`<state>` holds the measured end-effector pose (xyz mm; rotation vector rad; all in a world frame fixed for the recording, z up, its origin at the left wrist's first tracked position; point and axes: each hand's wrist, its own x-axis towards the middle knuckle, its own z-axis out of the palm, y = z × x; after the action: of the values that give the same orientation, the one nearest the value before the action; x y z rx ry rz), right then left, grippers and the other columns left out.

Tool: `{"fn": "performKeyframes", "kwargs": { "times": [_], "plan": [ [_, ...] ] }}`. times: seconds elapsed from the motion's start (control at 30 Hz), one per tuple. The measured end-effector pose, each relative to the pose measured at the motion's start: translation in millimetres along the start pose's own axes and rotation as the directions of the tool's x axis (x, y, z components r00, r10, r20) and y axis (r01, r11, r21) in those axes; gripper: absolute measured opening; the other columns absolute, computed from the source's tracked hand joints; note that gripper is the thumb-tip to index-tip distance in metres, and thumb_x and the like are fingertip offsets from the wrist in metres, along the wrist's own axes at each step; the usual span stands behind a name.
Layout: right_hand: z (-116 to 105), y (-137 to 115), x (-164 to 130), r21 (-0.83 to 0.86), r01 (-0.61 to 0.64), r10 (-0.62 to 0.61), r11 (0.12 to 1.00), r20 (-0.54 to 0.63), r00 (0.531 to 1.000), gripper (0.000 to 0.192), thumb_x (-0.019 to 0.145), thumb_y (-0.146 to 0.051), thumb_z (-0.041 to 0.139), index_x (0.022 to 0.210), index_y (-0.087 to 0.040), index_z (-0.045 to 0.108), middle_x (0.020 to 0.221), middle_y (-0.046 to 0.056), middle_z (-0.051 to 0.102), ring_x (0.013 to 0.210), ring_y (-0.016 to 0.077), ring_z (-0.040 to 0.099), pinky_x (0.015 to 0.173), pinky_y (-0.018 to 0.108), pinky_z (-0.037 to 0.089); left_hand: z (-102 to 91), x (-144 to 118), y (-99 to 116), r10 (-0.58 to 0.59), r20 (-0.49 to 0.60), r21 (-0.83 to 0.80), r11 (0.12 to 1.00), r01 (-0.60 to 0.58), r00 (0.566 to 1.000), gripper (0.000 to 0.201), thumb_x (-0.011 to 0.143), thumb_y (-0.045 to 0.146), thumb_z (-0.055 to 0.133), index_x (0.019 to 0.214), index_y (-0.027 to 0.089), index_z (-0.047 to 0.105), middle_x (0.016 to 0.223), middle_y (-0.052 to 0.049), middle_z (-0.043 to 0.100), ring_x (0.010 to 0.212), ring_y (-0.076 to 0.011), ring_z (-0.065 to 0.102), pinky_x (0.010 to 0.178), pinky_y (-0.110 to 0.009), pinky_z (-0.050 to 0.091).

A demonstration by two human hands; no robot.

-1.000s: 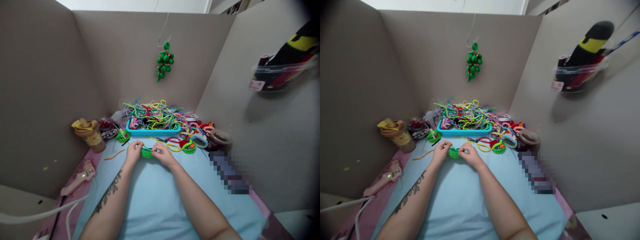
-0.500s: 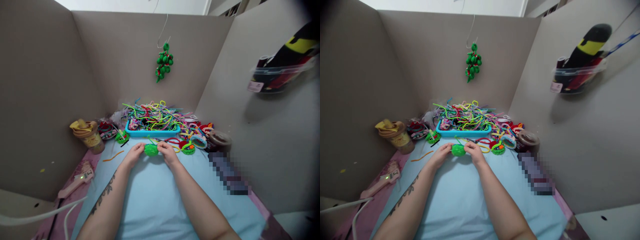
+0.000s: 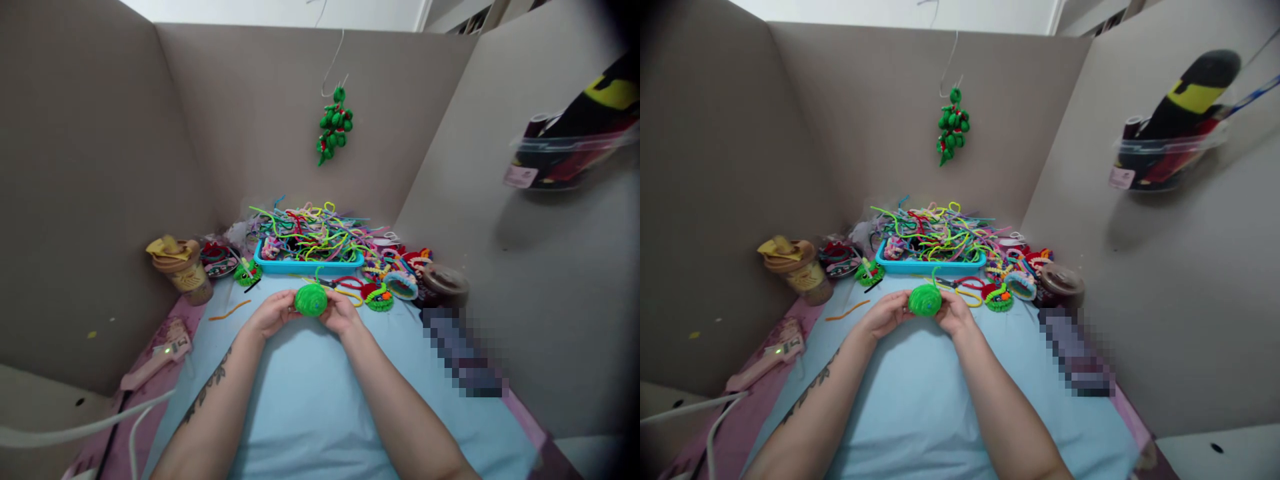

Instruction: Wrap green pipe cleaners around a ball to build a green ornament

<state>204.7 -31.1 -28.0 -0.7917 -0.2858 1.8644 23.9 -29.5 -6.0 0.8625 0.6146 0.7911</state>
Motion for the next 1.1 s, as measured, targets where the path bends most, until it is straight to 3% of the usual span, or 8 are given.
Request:
{"fn": "performKeyframes", "kwargs": {
  "times": [0.13,0.33,0.53,0.63,0.73,0.8,0.93,1.1],
  "plan": [
    [-3,2,7,0.076,-0.011,0.013,0.997,-0.027,1.0,0.008,0.079,-0.016,0.053,0.083,-0.017,0.061,0.066,0.0,0.068,0.059,0.0136,0.062,0.057,0.027,0.05,3.0,2,-3,0.009,0.037,-0.005,1.0,-0.008,0.999,0.028,0.07,0.022,0.071,0.096,0.011,0.066,0.091,-0.009,0.067,0.08,-0.016,0.063,0.076,-0.027,0.05],
    [-5,6,4,0.064,-0.003,-0.001,0.998,0.063,0.998,0.008,0.081,-0.019,0.053,0.081,-0.018,0.06,0.069,0.002,0.068,0.068,0.0149,0.064,0.066,0.031,0.052,-1.8,15,-9,-0.036,-0.228,-0.211,0.977,-0.014,0.973,0.013,0.079,0.012,0.058,0.091,0.011,0.064,0.088,-0.007,0.068,0.074,-0.0118,0.064,0.067,-0.02,0.053],
    [-8,8,7,-0.081,0.141,-0.125,0.987,0.167,0.978,0.004,0.075,-0.02,0.061,0.079,-0.019,0.06,0.067,0.002,0.065,0.065,0.0159,0.062,0.065,0.033,0.051,-3.4,22,-8,-0.156,-0.306,-0.359,0.933,0.039,0.939,0.014,0.084,0.009,0.05,0.092,0.009,0.062,0.082,-0.006,0.067,0.069,-0.0091,0.065,0.061,-0.014,0.053],
    [-7,9,6,-0.097,0.154,-0.143,0.983,0.119,0.983,0.011,0.069,-0.021,0.067,0.078,-0.019,0.061,0.067,0.0,0.065,0.063,0.0139,0.06,0.063,0.03,0.049,-1.1,20,-8,-0.155,-0.34,-0.314,0.948,0.044,0.927,0.011,0.082,0.01,0.052,0.088,0.01,0.062,0.08,-0.006,0.067,0.066,-0.0085,0.063,0.06,-0.014,0.053],
    [-5,10,5,-0.203,0.238,-0.226,0.95,0.083,0.971,0.018,0.062,-0.022,0.072,0.078,-0.019,0.063,0.069,-0.001,0.065,0.062,0.0113,0.057,0.061,0.025,0.045,1.2,14,-5,-0.082,-0.318,-0.17,0.985,0.028,0.945,0.016,0.081,0.023,0.058,0.095,0.016,0.061,0.089,-0.005,0.066,0.07,-0.011,0.062,0.062,-0.022,0.053],
    [-5,11,5,-0.345,0.355,-0.339,0.869,0.109,0.935,0.018,0.06,-0.023,0.072,0.075,-0.018,0.064,0.068,-0.002,0.064,0.061,0.0105,0.055,0.061,0.024,0.042,2.3,9,-2,-0.012,-0.267,-0.086,0.996,-0.011,0.964,0.026,0.08,0.035,0.058,0.103,0.022,0.059,0.1,-0.004,0.064,0.077,-0.013,0.062,0.064,-0.026,0.053],
    [-6,10,8,-0.582,0.534,-0.539,0.613,0.185,0.822,0.012,0.061,-0.023,0.069,0.072,-0.018,0.066,0.066,-0.002,0.061,0.061,0.0111,0.05,0.063,0.025,0.041,3.9,1,5,0.052,-0.174,0.013,0.999,-0.05,0.983,0.04,0.076,0.04,0.062,0.113,0.028,0.053,0.11,-0.005,0.059,0.082,-0.0155,0.061,0.068,-0.03,0.052],
    [-3,7,3,-0.704,0.659,-0.649,0.267,0.374,0.662,0.008,0.067,-0.018,0.062,0.071,-0.02,0.068,0.084,0.003,0.059,0.078,0.0158,0.055,0.07,0.028,0.043,4.9,-2,4,0.079,-0.136,0.096,0.993,-0.066,0.988,0.051,0.074,0.036,0.066,0.121,0.032,0.046,0.109,-0.006,0.056,0.083,-0.0154,0.06,0.067,-0.029,0.052]
  ]
}}
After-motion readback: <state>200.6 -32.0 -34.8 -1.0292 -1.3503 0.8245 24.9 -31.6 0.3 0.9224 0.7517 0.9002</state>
